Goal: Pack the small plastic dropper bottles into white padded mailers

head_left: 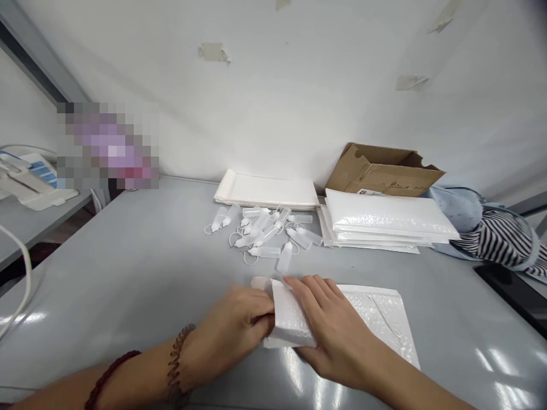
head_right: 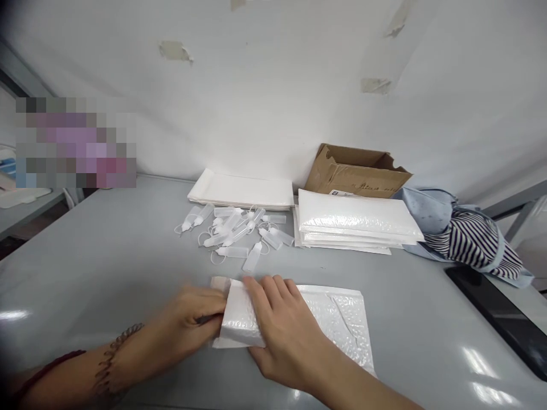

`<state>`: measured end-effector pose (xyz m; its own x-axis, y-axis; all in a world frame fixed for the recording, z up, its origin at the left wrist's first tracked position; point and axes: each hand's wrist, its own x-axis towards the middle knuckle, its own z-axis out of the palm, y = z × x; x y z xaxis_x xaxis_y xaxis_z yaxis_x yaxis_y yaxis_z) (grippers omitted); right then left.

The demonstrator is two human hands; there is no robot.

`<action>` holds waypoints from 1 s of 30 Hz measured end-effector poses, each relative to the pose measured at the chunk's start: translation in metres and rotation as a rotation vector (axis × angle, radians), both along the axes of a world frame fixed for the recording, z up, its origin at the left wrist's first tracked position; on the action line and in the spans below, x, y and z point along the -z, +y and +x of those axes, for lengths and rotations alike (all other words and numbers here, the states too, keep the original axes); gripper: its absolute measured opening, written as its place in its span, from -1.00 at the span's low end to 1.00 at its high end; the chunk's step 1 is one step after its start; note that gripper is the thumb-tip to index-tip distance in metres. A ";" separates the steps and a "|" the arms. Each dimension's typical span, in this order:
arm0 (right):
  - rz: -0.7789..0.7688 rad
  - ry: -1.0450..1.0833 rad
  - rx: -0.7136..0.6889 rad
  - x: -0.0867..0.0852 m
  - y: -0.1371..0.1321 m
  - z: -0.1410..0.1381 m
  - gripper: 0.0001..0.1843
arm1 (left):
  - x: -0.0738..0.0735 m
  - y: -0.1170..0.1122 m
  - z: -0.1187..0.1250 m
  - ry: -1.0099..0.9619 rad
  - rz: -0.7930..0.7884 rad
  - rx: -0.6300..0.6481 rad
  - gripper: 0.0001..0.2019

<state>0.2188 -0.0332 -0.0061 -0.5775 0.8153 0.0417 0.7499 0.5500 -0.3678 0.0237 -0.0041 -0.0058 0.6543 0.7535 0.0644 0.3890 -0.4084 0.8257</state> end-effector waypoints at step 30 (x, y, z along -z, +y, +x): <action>-0.106 -0.044 -0.026 -0.005 -0.004 -0.005 -0.15 | -0.005 -0.002 0.006 -0.030 -0.358 -0.018 -0.84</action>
<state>0.2142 -0.0370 -0.0008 -0.5979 0.7985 -0.0698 0.7525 0.5292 -0.3921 0.0296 -0.0063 -0.0004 0.6427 0.7431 -0.1863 0.3668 -0.0850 0.9264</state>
